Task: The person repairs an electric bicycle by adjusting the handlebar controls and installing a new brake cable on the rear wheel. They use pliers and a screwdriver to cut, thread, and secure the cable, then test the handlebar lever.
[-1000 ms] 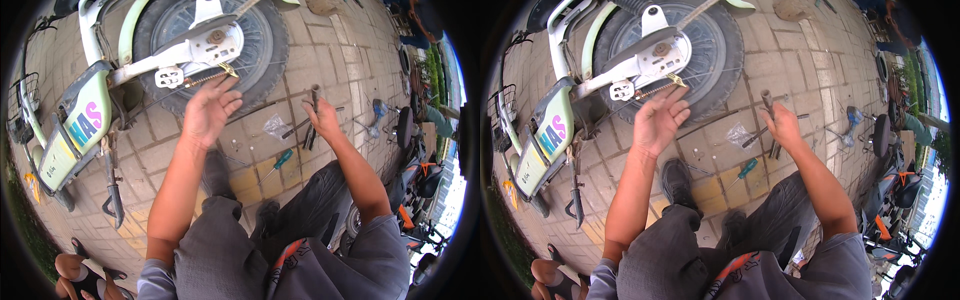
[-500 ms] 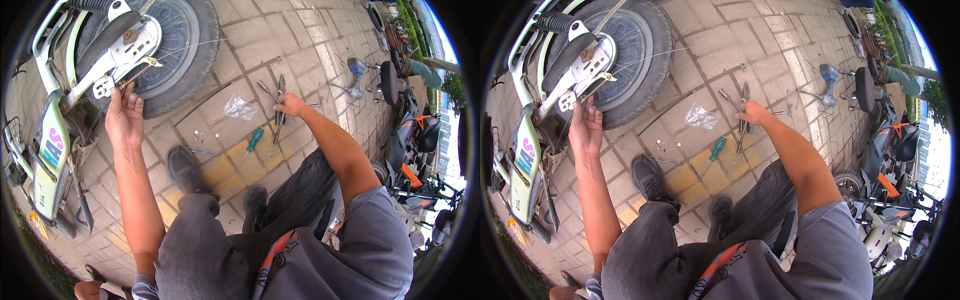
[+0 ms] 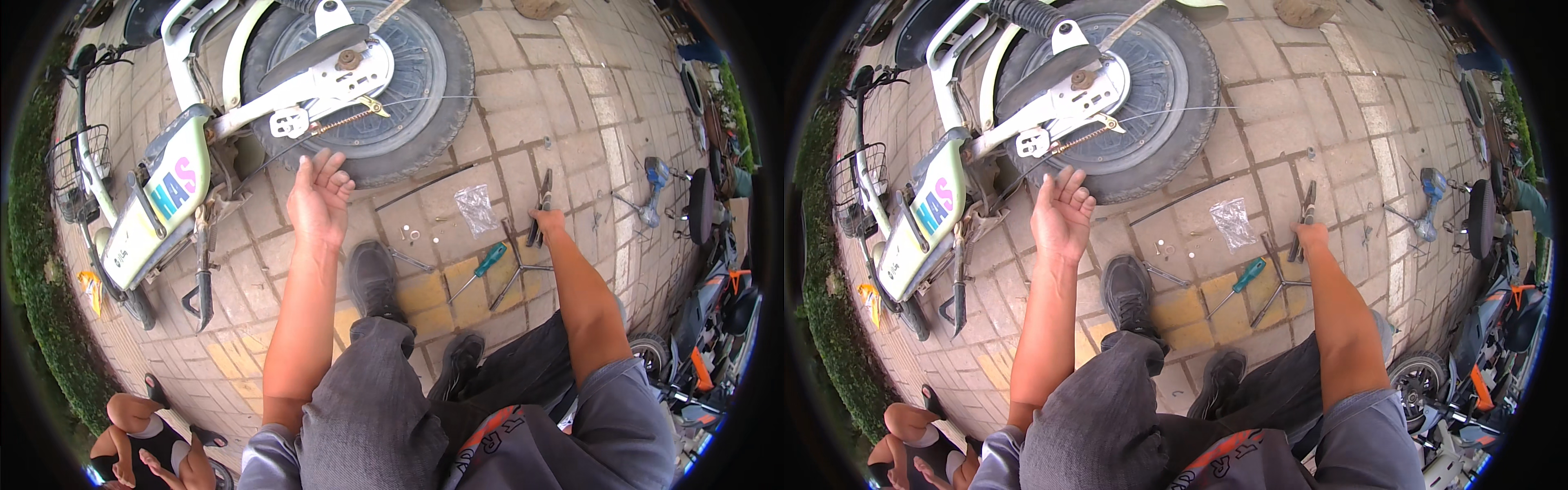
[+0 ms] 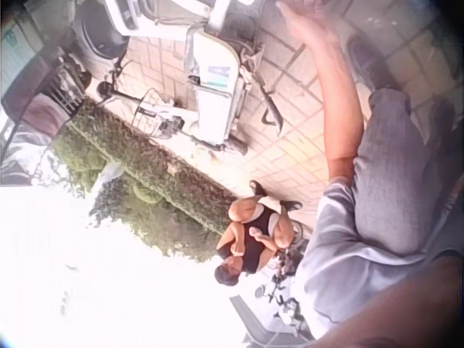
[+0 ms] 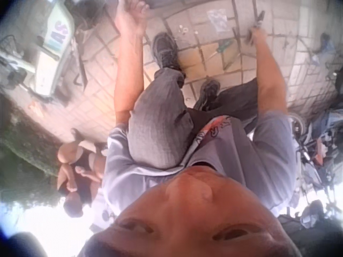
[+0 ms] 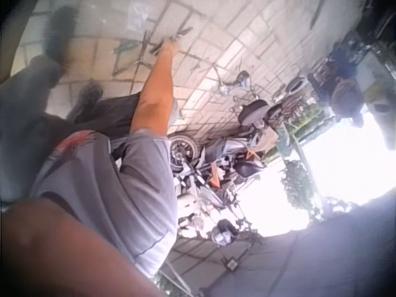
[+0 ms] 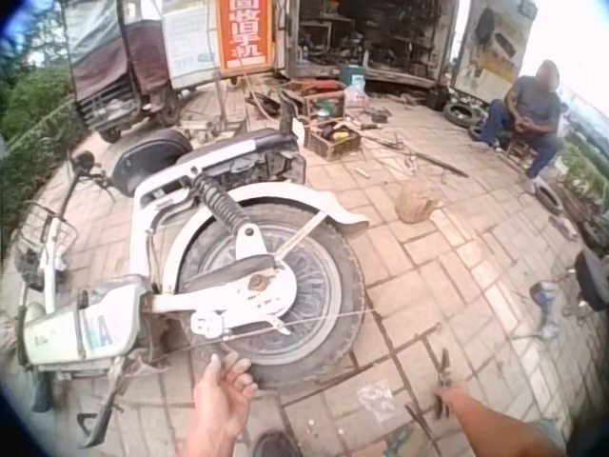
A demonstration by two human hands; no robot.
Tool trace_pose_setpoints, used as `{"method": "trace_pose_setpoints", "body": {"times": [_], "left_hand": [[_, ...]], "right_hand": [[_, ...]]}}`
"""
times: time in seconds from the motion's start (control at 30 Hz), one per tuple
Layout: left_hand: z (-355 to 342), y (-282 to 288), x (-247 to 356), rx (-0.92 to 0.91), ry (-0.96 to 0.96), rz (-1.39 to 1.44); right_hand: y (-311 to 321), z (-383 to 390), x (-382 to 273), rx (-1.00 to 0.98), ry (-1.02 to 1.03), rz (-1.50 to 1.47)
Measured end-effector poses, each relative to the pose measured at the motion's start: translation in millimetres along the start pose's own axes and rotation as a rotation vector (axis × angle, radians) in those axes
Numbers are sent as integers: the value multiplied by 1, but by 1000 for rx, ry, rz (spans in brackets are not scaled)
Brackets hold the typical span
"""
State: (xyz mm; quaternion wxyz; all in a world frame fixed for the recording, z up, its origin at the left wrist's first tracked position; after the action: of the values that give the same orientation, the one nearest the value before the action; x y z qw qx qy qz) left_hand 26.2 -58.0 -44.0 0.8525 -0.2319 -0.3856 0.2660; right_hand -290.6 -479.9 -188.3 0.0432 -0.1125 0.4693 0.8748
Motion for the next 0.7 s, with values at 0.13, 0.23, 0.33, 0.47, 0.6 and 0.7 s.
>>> {"method": "trace_pose_setpoints", "body": {"times": [0.13, 0.23, 0.33, 0.47, 0.6, 0.7], "left_hand": [[24, -13, -46, -137, 216, -194], [51, -22, -87, -320, 339, -575], [81, -65, -100, -612, 240, -867], [84, -70, -87, -452, 266, -933], [70, -32, -59, -259, 124, -673], [62, -11, -42, -129, 104, -653]], "right_hand": [[37, 18, -41, 169, 70, -8], [62, 104, -139, -97, 327, -153], [49, 200, -193, -413, 539, -91], [0, 273, -240, -419, 809, 145], [-21, 318, -272, -622, 864, 145], [-39, 328, -278, -796, 831, 79]]}}
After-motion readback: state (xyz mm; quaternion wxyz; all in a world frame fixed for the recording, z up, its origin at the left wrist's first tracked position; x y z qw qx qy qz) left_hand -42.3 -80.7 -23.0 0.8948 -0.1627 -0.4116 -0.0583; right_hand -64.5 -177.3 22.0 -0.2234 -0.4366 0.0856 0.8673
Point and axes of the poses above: each hand's wrist, its own z-axis away from the middle knuckle, its own y-axis out of the back of the hand, x = y × z, the point moved 8 cm from there along -z, towards the middle knuckle, and after that the axes turned 7 degrees about z, right-handed, at the moved point
